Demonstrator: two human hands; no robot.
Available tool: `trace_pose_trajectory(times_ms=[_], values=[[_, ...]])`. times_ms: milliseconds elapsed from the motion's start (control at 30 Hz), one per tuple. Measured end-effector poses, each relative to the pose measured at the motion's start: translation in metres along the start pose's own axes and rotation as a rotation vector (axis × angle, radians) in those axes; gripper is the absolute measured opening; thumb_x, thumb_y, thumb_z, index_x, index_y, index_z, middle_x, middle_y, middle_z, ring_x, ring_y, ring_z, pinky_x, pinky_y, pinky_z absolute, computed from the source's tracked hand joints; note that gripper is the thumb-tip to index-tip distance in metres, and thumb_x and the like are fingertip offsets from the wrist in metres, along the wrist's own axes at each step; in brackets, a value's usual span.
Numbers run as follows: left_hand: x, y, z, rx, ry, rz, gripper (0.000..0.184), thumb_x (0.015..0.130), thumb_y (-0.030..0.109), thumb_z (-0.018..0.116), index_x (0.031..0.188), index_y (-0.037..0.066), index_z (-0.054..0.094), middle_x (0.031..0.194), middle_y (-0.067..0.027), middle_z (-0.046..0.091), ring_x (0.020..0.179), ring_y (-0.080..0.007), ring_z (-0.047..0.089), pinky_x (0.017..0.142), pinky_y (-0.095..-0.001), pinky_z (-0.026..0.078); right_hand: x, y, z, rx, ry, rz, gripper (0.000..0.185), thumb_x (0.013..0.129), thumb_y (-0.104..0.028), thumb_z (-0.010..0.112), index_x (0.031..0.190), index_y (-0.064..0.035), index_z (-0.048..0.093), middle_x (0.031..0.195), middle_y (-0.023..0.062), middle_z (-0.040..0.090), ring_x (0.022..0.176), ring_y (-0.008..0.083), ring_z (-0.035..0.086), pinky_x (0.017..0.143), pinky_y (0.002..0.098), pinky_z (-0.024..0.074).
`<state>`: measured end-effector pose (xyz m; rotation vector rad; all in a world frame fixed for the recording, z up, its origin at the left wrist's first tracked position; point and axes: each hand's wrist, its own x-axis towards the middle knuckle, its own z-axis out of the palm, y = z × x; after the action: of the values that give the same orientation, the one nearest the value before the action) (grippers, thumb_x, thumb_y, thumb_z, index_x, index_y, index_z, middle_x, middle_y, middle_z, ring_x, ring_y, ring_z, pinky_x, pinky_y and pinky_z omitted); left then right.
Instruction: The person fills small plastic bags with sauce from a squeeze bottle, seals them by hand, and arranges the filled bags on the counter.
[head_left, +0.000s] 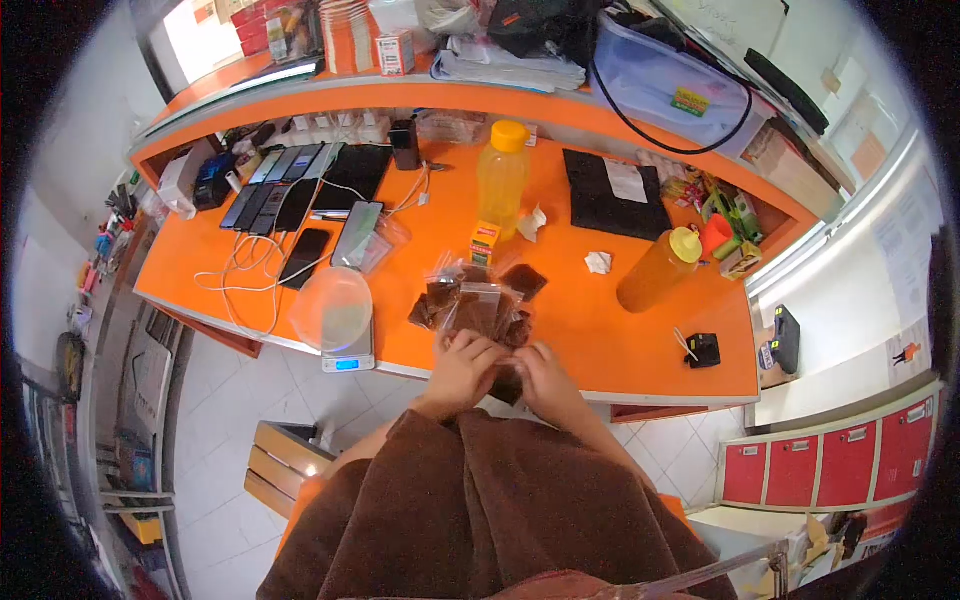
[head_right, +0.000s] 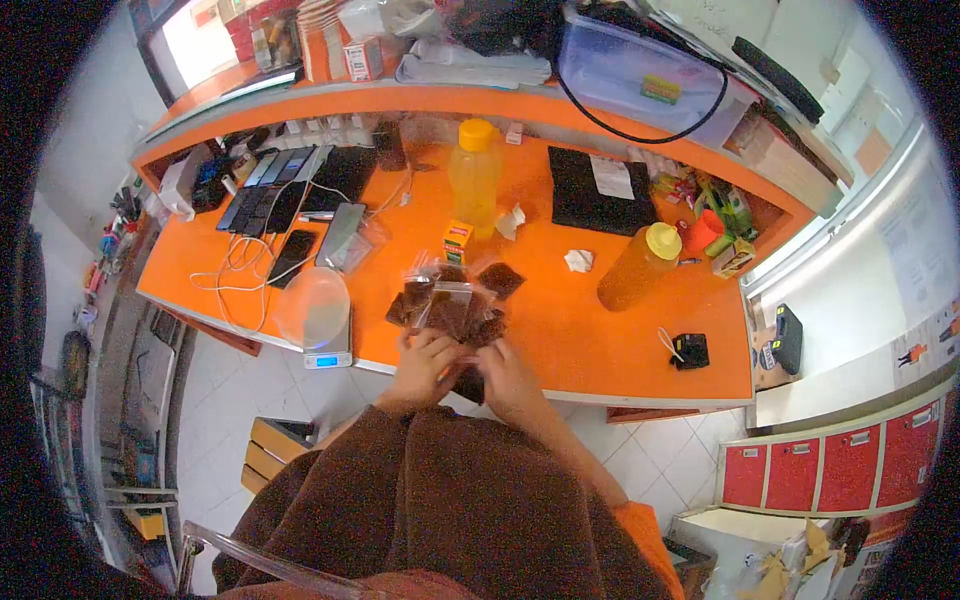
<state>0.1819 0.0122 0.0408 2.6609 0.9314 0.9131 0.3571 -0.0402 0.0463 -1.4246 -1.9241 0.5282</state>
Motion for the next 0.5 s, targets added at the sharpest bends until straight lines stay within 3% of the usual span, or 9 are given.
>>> trace_pose_trajectory(times_ms=[33,133,167,267,333,433,500], values=[[-0.006,-0.005,-0.008,0.069,0.036,-0.011,0.029,0.068,0.013,0.066,0.097,0.017,0.063,0.096,0.0008,0.060,0.098,-0.0213,0.053,0.089,-0.0481,0.028,0.008,-0.005,0.005,0.028,-0.046,0.002,0.019,0.084,-0.006,0.053,0.102,0.0014,0.052,0.097,0.0197,0.049,0.093,0.0382,0.051,0.082,0.0402,0.0428],[-0.022,-0.019,-0.036,0.170,0.032,-0.110,0.025,0.067,0.011,0.065,0.092,0.016,0.065,0.091,0.0014,0.061,0.095,-0.0194,0.054,0.089,-0.0478,0.029,0.038,-0.011,0.015,0.168,-0.208,-0.110,0.018,0.085,-0.010,0.056,0.099,-0.0001,0.053,0.095,0.0178,0.051,0.095,0.0364,0.051,0.079,0.0409,0.0437],[-0.025,-0.021,-0.044,0.197,0.045,-0.149,0.020,0.068,0.009,0.063,0.087,0.014,0.065,0.088,0.0018,0.062,0.092,-0.0190,0.055,0.088,-0.0472,0.030,0.052,-0.016,0.013,0.335,-0.297,-0.011,0.024,0.083,-0.018,0.061,0.098,-0.0010,0.055,0.098,0.0169,0.052,0.097,0.0346,0.053,0.081,0.0410,0.0444],[-0.049,-0.047,-0.042,0.244,0.013,-0.216,0.018,0.070,0.009,0.060,0.087,0.016,0.066,0.089,0.0041,0.062,0.091,-0.0173,0.055,0.090,-0.0510,0.030,0.093,0.017,0.033,-0.070,0.131,-0.193,0.032,0.081,-0.023,0.064,0.104,-0.0015,0.057,0.104,0.0159,0.052,0.092,0.0348,0.055,0.078,0.0433,0.0449],[-0.062,-0.058,-0.039,0.273,-0.018,-0.240,0.017,0.071,0.008,0.058,0.085,0.016,0.065,0.088,0.0038,0.061,0.091,-0.0173,0.054,0.091,-0.0516,0.030,0.112,0.051,0.053,-0.364,0.263,0.040,0.034,0.077,-0.026,0.067,0.102,-0.0032,0.059,0.104,0.0175,0.055,0.090,0.0354,0.057,0.076,0.0442,0.0454],[-0.070,-0.070,-0.036,0.306,-0.021,-0.263,0.017,0.072,0.008,0.057,0.085,0.016,0.065,0.088,0.0041,0.061,0.093,-0.0174,0.053,0.091,-0.0525,0.030,0.126,0.061,0.052,-0.326,0.018,0.250,0.025,0.076,-0.023,0.067,0.091,-0.0026,0.063,0.094,0.0185,0.061,0.085,0.0353,0.059,0.073,0.0443,0.0464],[-0.072,-0.070,-0.037,0.302,-0.029,-0.265,0.017,0.072,0.008,0.057,0.085,0.016,0.065,0.090,0.0044,0.060,0.095,-0.0173,0.052,0.091,-0.0531,0.029,0.123,0.067,0.051,-0.227,0.003,0.247,0.020,0.074,-0.020,0.066,0.082,-0.0018,0.064,0.084,0.0187,0.062,0.081,0.0348,0.060,0.071,0.0432,0.0467]])
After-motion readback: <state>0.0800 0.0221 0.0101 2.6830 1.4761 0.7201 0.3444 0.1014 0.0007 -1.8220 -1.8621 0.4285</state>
